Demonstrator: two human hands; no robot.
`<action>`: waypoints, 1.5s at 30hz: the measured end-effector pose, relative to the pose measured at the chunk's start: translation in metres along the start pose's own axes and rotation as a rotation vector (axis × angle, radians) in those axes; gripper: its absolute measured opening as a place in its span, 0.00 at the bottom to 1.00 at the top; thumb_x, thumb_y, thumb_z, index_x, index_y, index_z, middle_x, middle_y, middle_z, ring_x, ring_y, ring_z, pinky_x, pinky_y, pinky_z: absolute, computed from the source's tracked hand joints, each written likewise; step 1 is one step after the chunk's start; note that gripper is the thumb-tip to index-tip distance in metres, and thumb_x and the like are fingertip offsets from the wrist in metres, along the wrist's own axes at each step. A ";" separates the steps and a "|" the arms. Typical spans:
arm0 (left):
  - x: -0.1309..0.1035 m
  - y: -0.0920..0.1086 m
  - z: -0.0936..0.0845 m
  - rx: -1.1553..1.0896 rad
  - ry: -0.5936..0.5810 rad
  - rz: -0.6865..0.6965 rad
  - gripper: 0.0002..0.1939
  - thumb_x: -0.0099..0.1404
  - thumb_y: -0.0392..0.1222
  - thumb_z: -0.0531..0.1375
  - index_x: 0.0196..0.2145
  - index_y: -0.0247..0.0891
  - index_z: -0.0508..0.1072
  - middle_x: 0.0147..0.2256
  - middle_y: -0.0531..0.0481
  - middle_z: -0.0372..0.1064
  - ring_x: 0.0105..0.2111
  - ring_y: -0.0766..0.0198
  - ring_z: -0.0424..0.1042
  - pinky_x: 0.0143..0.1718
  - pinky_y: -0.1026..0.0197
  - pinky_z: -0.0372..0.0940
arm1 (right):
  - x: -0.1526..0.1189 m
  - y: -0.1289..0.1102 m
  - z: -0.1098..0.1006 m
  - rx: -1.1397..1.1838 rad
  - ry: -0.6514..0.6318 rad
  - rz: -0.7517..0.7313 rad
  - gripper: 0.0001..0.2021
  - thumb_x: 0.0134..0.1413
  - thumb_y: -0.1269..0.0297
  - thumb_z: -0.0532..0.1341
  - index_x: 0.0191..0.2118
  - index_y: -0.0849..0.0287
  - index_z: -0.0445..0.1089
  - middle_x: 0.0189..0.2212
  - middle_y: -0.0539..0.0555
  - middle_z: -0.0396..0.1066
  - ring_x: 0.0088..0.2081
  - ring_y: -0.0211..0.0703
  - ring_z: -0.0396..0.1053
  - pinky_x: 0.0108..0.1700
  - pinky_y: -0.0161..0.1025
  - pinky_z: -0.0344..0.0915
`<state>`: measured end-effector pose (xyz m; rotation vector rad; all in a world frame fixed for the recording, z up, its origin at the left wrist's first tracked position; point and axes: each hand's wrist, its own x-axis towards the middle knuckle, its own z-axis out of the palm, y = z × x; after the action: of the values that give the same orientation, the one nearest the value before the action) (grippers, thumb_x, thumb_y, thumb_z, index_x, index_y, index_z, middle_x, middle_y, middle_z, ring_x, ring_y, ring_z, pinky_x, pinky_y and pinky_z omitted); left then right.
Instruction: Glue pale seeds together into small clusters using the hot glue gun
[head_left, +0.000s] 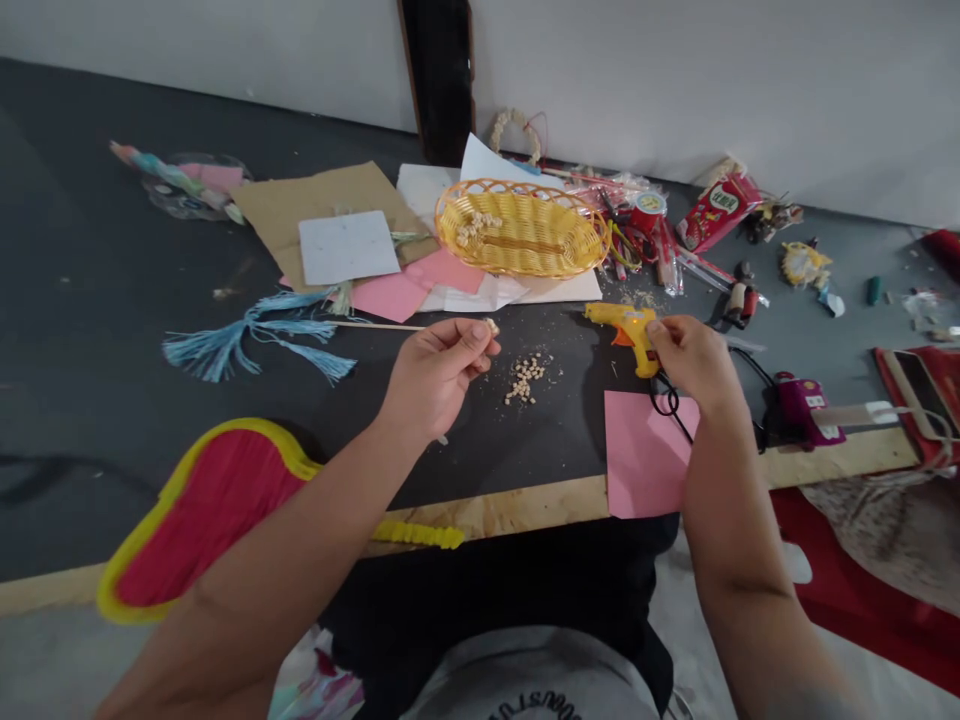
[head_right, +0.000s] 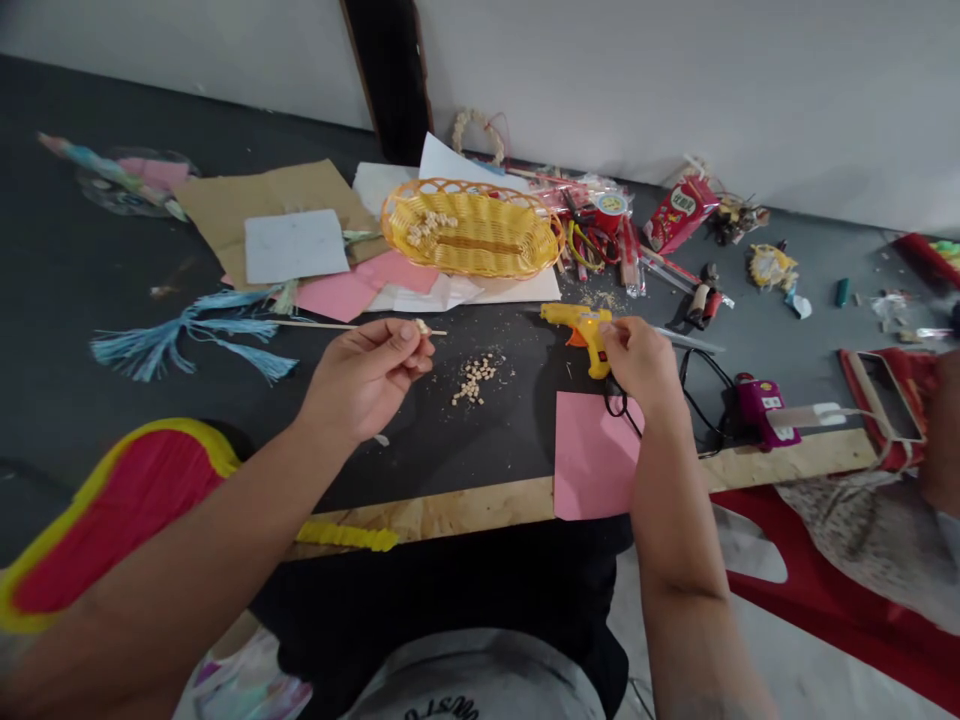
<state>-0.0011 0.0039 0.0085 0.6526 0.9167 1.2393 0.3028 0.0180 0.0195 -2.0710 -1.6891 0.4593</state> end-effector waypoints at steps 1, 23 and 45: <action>0.000 0.000 0.000 -0.004 0.000 -0.001 0.13 0.46 0.44 0.75 0.24 0.36 0.78 0.26 0.52 0.72 0.23 0.73 0.63 0.25 0.67 0.60 | -0.003 -0.006 -0.003 -0.128 0.051 -0.026 0.12 0.59 0.56 0.60 0.39 0.60 0.73 0.31 0.57 0.75 0.36 0.51 0.73 0.39 0.44 0.66; -0.001 -0.003 -0.002 0.014 -0.031 -0.031 0.13 0.47 0.46 0.75 0.24 0.36 0.78 0.24 0.51 0.73 0.22 0.72 0.62 0.26 0.68 0.59 | -0.026 -0.093 0.062 -0.521 -0.297 -0.877 0.09 0.63 0.72 0.58 0.41 0.58 0.76 0.41 0.58 0.74 0.42 0.49 0.65 0.42 0.42 0.62; -0.013 -0.008 0.006 0.094 -0.136 -0.242 0.14 0.47 0.48 0.75 0.24 0.36 0.79 0.23 0.52 0.73 0.25 0.71 0.66 0.29 0.67 0.59 | -0.051 -0.084 0.068 0.487 0.133 -0.814 0.04 0.61 0.71 0.61 0.35 0.57 0.72 0.33 0.53 0.73 0.40 0.40 0.72 0.42 0.39 0.70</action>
<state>0.0073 -0.0098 0.0076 0.6710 0.9152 0.9302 0.1873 -0.0096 0.0043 -0.9434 -1.9131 0.3882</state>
